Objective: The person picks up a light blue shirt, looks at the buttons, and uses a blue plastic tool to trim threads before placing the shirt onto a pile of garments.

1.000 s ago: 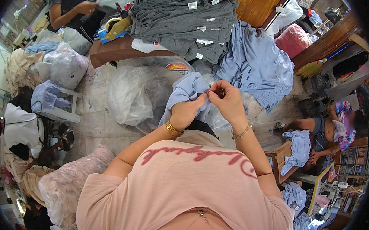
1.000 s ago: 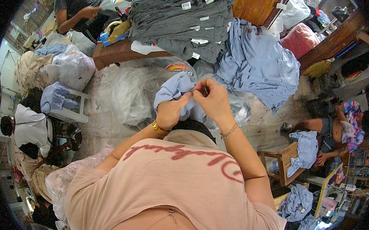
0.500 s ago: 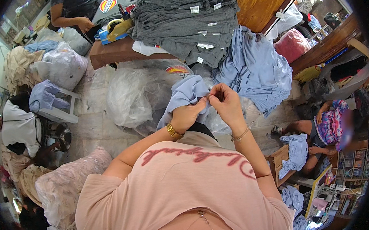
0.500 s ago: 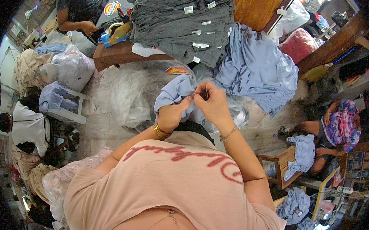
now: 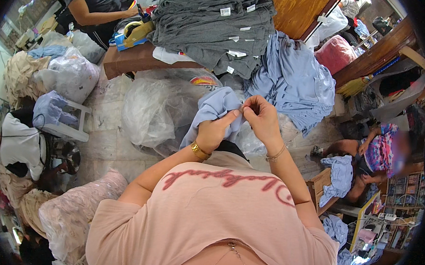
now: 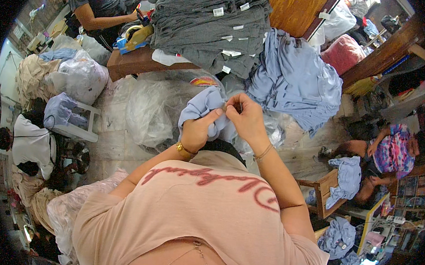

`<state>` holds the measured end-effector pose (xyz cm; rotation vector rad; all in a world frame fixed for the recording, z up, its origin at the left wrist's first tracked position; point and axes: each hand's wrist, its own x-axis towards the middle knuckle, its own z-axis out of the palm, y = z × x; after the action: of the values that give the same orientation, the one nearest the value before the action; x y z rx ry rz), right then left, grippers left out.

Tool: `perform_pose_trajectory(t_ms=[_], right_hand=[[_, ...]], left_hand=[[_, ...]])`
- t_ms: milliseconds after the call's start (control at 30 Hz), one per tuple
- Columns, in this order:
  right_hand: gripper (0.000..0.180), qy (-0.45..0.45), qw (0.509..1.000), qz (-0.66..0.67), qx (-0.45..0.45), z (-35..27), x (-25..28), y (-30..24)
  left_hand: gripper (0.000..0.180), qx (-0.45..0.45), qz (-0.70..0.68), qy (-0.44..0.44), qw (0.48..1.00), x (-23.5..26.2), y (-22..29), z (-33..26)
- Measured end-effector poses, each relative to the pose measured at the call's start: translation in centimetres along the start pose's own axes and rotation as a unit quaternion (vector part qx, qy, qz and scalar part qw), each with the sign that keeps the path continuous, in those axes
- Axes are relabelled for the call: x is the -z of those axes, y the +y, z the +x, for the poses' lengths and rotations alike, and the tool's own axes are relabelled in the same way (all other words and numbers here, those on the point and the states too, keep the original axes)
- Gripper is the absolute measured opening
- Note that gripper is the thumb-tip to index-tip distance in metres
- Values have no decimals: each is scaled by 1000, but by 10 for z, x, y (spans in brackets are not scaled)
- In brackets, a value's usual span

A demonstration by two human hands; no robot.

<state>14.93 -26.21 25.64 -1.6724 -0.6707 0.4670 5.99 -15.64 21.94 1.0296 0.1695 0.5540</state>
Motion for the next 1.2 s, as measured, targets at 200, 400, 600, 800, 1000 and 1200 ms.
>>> perform_pose_trajectory(t_ms=[200,400,600,800,1000,1200], right_hand=[[10,-8,997,-37,70,-4,1,12],[15,66,876,-237,414,-13,1,15],[12,68,988,-25,134,-13,4,26],[10,20,992,122,-32,-11,3,8],[9,-18,998,59,-14,-4,-1,1],[13,10,991,-119,57,2,-17,2]], left_hand=[[2,70,-158,-25,985,6,3,2],[20,97,-200,38,974,9,0,1],[22,94,-201,33,975,12,-2,0],[13,85,-183,36,979,5,7,-2],[10,96,-137,7,986,3,13,-5],[9,31,-74,0,997,13,-3,-5]])
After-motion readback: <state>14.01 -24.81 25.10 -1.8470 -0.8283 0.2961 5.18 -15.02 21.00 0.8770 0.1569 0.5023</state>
